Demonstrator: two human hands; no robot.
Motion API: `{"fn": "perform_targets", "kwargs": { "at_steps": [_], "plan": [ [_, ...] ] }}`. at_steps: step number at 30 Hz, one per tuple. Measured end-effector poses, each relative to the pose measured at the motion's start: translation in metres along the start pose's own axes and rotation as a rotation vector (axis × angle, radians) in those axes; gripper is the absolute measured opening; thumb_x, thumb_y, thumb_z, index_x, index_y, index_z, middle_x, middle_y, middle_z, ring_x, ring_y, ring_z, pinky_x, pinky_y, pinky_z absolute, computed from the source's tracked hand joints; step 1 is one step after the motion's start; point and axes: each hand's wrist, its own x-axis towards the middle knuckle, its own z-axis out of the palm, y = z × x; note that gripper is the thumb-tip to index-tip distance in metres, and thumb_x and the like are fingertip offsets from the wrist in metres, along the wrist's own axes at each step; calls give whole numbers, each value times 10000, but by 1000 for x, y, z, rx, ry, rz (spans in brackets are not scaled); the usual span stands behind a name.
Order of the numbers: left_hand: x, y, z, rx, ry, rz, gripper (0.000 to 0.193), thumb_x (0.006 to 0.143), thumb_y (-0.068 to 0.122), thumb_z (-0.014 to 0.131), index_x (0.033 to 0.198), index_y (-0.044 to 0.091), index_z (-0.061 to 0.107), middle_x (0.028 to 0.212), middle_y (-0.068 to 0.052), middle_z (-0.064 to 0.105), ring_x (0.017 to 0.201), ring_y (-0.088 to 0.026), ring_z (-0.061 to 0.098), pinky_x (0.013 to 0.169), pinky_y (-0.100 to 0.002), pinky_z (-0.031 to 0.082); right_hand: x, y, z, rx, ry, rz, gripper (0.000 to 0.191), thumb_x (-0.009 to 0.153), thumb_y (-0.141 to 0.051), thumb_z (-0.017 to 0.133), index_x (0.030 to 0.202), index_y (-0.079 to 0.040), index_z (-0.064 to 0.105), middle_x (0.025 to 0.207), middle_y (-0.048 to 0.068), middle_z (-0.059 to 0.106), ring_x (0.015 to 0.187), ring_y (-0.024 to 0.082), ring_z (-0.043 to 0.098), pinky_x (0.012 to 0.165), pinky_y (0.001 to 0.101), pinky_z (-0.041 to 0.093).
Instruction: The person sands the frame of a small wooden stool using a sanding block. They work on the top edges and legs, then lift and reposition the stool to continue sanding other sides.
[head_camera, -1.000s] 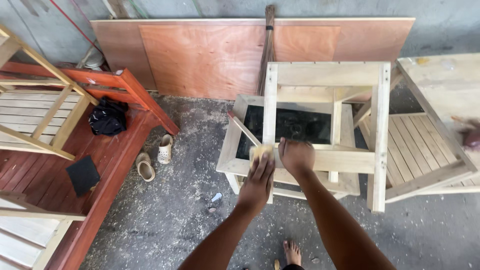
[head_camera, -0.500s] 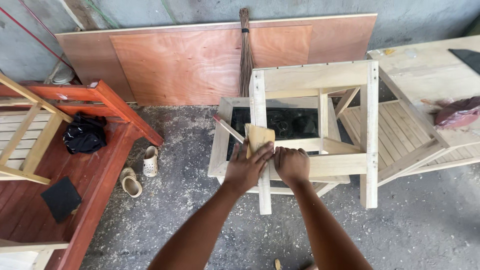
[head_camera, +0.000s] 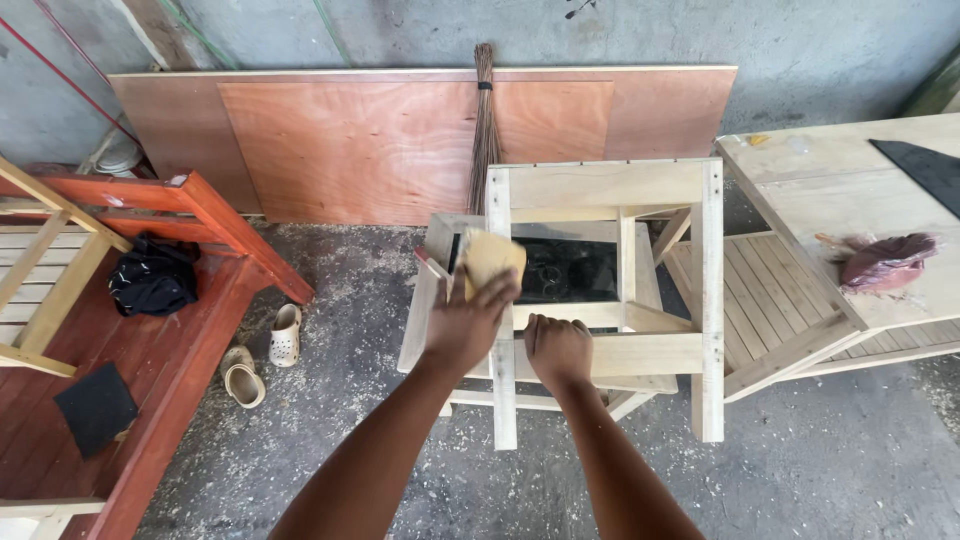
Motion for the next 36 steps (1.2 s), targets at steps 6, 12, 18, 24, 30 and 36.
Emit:
{"fn": "perform_targets", "kwargs": {
  "at_steps": [6, 12, 18, 24, 30, 36],
  "plan": [
    [-26, 8, -1, -6, 72, 117, 491, 1001, 324, 580, 1488, 271, 582, 1676, 84, 324, 1331, -523, 482, 1081, -599, 450, 6, 2, -1, 8, -93, 55, 434, 1033, -238, 486, 642, -135, 643, 578, 90, 667, 531, 264, 647, 664, 408, 524],
    [-8, -8, 8, 8, 13, 46, 477, 972, 356, 588, 1447, 329, 554, 1605, 150, 313, 1342, -521, 439, 1036, -671, 426, 13, 2, 2, 24, -24, 19, 453, 1022, -239, 472, 617, -128, 642, 555, 91, 658, 519, 265, 646, 652, 428, 521],
    [-30, 21, 15, -288, 221, -85, 442, 1054, 342, 568, 1485, 249, 558, 1612, 70, 397, 1310, -505, 544, 962, -519, 569, 18, 3, 7, -34, -125, 77, 487, 1049, -264, 445, 617, -144, 637, 541, 80, 651, 476, 237, 630, 646, 404, 530],
    [-28, 29, 31, -346, 110, -119, 408, 1034, 334, 572, 1423, 212, 597, 1559, 49, 458, 1248, -468, 597, 782, -399, 634, 13, 2, 2, -31, -171, 93, 526, 1050, -266, 439, 576, -147, 632, 547, 72, 659, 470, 223, 632, 657, 402, 533],
    [1, 30, 35, -645, 213, -222, 384, 1067, 199, 495, 1440, 171, 583, 1616, 17, 454, 1291, -440, 585, 880, -388, 626, 22, 2, 0, -54, -94, 92, 499, 1042, -284, 445, 604, -151, 645, 552, 83, 667, 500, 243, 642, 660, 406, 539],
    [-50, 49, 15, -499, 64, -174, 440, 1038, 258, 541, 1472, 191, 546, 1589, 11, 452, 1264, -463, 552, 888, -437, 610, 25, 0, -2, -77, -152, 94, 507, 1052, -285, 431, 614, -148, 646, 553, 91, 668, 495, 246, 654, 661, 395, 545]
  ]
}}
